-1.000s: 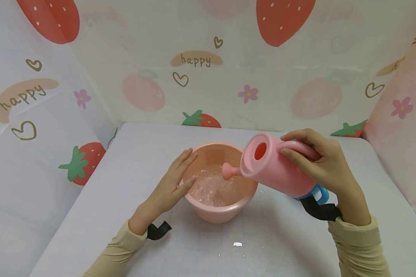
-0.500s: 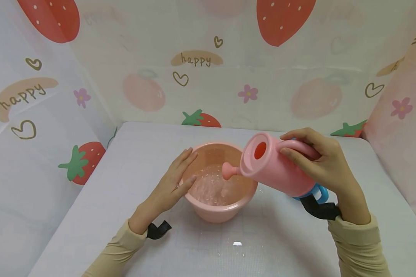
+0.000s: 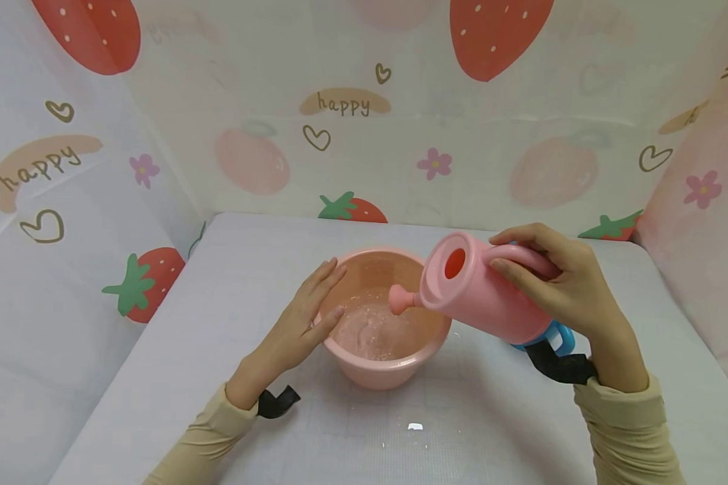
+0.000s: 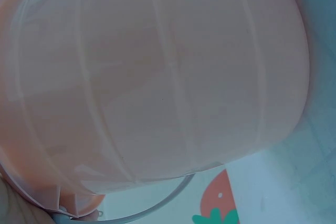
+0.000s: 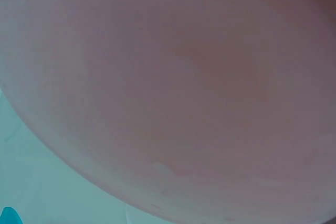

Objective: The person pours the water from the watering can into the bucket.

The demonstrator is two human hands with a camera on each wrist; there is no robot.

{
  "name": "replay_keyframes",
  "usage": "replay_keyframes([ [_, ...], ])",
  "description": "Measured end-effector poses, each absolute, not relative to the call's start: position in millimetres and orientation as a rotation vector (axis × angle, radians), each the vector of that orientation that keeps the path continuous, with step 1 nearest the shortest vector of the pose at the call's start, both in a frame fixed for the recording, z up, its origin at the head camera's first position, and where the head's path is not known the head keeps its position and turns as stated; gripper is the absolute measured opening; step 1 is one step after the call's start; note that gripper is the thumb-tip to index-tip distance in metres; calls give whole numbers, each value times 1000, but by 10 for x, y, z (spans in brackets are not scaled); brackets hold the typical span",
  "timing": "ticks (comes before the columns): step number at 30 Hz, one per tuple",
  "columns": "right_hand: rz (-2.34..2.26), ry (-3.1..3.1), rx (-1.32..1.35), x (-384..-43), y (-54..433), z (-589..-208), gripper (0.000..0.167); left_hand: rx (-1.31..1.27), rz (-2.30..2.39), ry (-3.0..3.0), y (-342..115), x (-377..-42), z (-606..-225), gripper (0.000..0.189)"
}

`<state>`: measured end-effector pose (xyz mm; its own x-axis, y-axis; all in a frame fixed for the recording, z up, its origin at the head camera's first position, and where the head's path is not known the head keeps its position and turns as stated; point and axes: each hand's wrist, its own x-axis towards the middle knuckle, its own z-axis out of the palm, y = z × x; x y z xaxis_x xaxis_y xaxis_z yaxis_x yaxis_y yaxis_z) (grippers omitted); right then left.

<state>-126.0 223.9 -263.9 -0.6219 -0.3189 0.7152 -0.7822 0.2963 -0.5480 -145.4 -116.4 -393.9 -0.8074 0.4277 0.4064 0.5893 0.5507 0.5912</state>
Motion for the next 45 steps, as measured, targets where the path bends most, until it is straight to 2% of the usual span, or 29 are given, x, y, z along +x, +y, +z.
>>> replay_keyframes([
  [45, 1367, -2039, 1107, -1301, 2218, -2604, 27, -853, -1090, -2568, -1162, -1452, -3939, 60],
])
